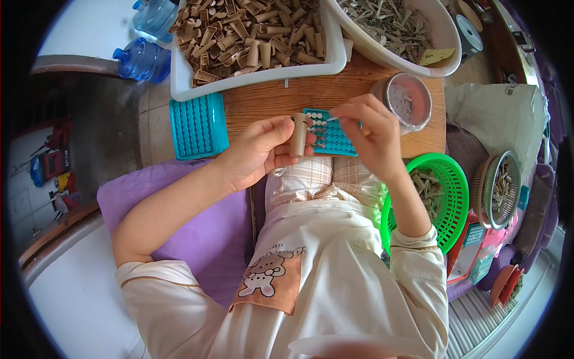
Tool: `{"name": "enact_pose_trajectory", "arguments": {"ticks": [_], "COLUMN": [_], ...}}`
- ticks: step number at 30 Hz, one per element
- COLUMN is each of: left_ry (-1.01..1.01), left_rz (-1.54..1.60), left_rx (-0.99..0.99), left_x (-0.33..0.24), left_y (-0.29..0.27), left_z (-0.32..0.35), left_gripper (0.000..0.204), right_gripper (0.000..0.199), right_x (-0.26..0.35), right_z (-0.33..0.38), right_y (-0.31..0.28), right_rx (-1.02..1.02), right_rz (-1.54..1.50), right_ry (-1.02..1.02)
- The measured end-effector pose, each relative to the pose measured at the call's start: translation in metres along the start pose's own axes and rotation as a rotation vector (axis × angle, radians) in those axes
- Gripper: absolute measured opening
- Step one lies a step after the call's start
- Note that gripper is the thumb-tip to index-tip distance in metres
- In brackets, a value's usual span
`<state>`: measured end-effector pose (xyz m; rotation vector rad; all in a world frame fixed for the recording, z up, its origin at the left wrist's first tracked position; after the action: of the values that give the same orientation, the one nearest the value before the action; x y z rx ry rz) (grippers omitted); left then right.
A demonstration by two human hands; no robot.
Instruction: The person fills small wooden tubes with herbal materials by hand, then places the filled tubes into a plastic grid for assembly.
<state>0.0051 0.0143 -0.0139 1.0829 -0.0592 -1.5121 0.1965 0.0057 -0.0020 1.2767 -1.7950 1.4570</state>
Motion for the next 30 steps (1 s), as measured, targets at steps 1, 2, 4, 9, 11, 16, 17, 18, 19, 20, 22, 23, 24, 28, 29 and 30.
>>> {"name": "enact_pose_trajectory", "arguments": {"ticks": [1,2,4,9,11,16,17,18,19,20,22,23,24,28,29,30], "left_ry": [0.061,0.063,-0.005,-0.052,-0.073,-0.101,-0.103,-0.107,-0.106,-0.111,-0.115,-0.12,-0.125,-0.147,-0.172,-0.198], "left_rz": [0.005,0.006,0.082,0.06,0.052,-0.008,-0.022,-0.036,-0.035,-0.03,-0.024,-0.022,-0.021,-0.055,-0.104,-0.153], "left_rx": [0.006,0.004,0.025,0.067,0.049,0.046,0.023,-0.001,-0.001,-0.006,-0.015,-0.023,-0.031,-0.075,-0.039,-0.001], "left_x": [0.003,0.003,0.003,0.001,0.004,0.006,0.007,0.007,0.008,0.009,0.009,0.009,0.01,0.009,0.009,0.01], "left_y": [0.001,0.002,0.002,0.005,0.004,0.003,0.005,0.005,0.005,0.004,0.004,0.004,0.004,0.002,0.002,0.001], "left_z": [-0.002,-0.001,0.001,0.004,0.003,0.003,0.004,0.004,0.004,0.003,0.003,0.002,0.002,0.0,-0.001,-0.002], "left_gripper": [0.034,0.034,0.034,0.037,0.034,0.03,0.031,0.031,0.031,0.031,0.03,0.029,0.029,0.025,0.024,0.024], "right_gripper": [0.016,0.018,0.02,0.02,0.017,0.012,0.012,0.012,0.011,0.011,0.01,0.01,0.01,0.011,0.011,0.011], "right_x": [0.007,0.011,0.011,0.017,0.019,0.021,0.021,0.02,0.02,0.019,0.018,0.018,0.016,0.014,0.014,0.015], "right_z": [-0.001,-0.001,-0.003,-0.005,-0.007,-0.011,-0.011,-0.011,-0.01,-0.009,-0.008,-0.008,-0.008,-0.014,-0.015,-0.016], "right_y": [0.005,0.009,0.016,0.015,0.016,0.018,0.018,0.018,0.018,0.018,0.02,0.02,0.021,0.02,0.019,0.018], "right_rx": [-0.011,-0.023,-0.03,0.115,0.189,0.224,0.253,0.254,0.279,0.305,0.327,0.348,0.349,0.437,0.501,0.5], "right_rz": [-0.016,-0.032,-0.085,-0.065,-0.037,-0.023,-0.032,-0.033,-0.036,-0.04,-0.027,-0.014,-0.017,-0.019,-0.003,-0.005], "right_ry": [-0.04,-0.08,-0.094,-0.113,-0.092,-0.099,-0.11,-0.111,-0.097,-0.084,-0.083,-0.081,-0.083,-0.058,-0.052,-0.057]}}
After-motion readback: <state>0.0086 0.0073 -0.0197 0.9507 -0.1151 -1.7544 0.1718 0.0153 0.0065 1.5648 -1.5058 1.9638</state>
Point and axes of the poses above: each hand's wrist, its own z-axis away from the middle knuckle, its own y-axis out of the palm, x = y × z, the point moved 2 cm from there along -z, towards the middle knuckle
